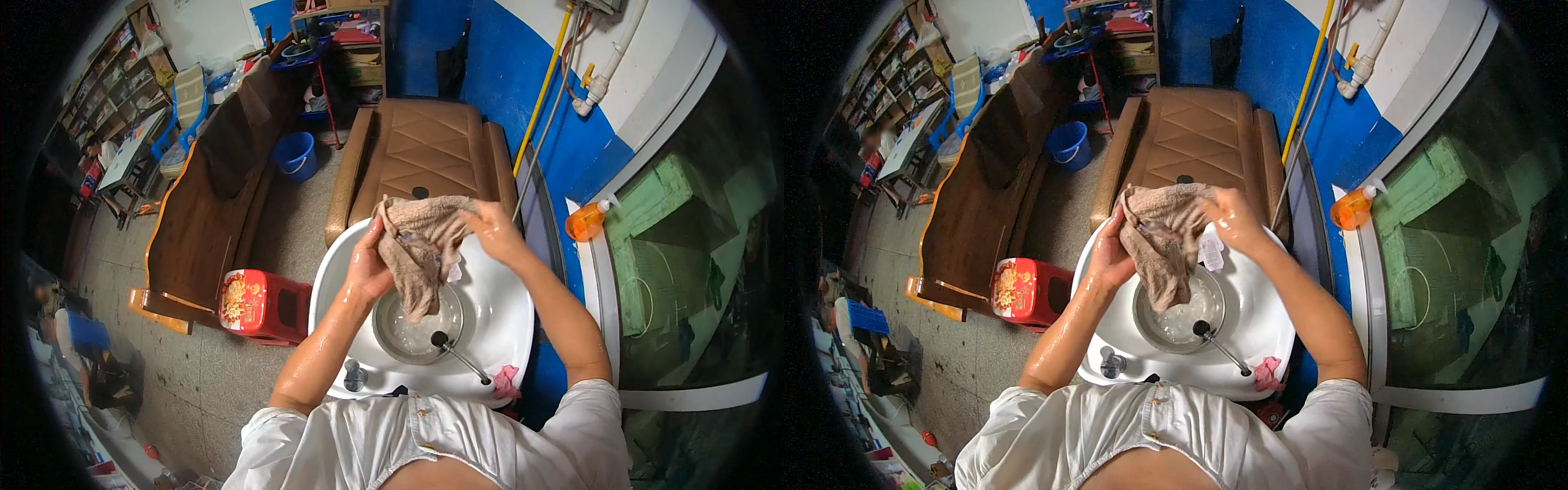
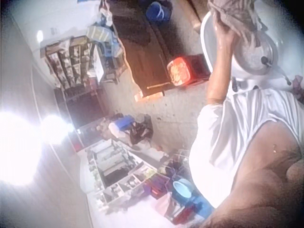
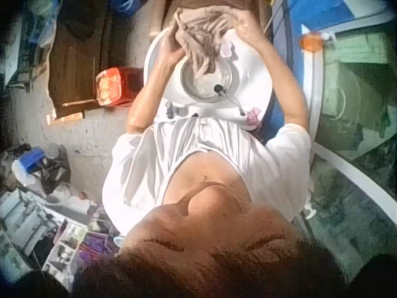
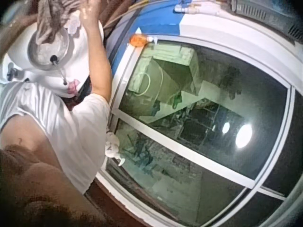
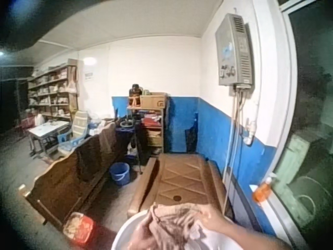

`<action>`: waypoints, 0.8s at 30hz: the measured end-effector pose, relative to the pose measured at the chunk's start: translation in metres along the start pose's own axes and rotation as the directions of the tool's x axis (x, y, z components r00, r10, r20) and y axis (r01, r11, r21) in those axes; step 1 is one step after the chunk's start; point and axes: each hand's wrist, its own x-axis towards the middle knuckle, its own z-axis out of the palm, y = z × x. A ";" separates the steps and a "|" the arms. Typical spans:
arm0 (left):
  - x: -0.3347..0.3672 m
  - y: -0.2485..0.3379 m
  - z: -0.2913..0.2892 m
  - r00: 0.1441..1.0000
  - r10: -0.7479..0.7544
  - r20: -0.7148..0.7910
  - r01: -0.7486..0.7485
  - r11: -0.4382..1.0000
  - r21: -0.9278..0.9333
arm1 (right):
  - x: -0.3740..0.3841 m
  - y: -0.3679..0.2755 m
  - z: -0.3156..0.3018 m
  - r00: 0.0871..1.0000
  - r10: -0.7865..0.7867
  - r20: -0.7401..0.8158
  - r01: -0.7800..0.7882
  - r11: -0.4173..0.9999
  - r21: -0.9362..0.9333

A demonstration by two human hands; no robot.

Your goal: The person washes a hairpiece in a bowl of water at a shampoo station, then uses a broom to sweep hair clippings off the floor of a barber shop.

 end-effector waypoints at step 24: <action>0.009 0.003 0.071 0.950 0.082 0.302 -0.302 -0.009 0.953 | 0.001 -0.064 -0.028 0.924 0.006 0.382 -0.064 0.988 0.138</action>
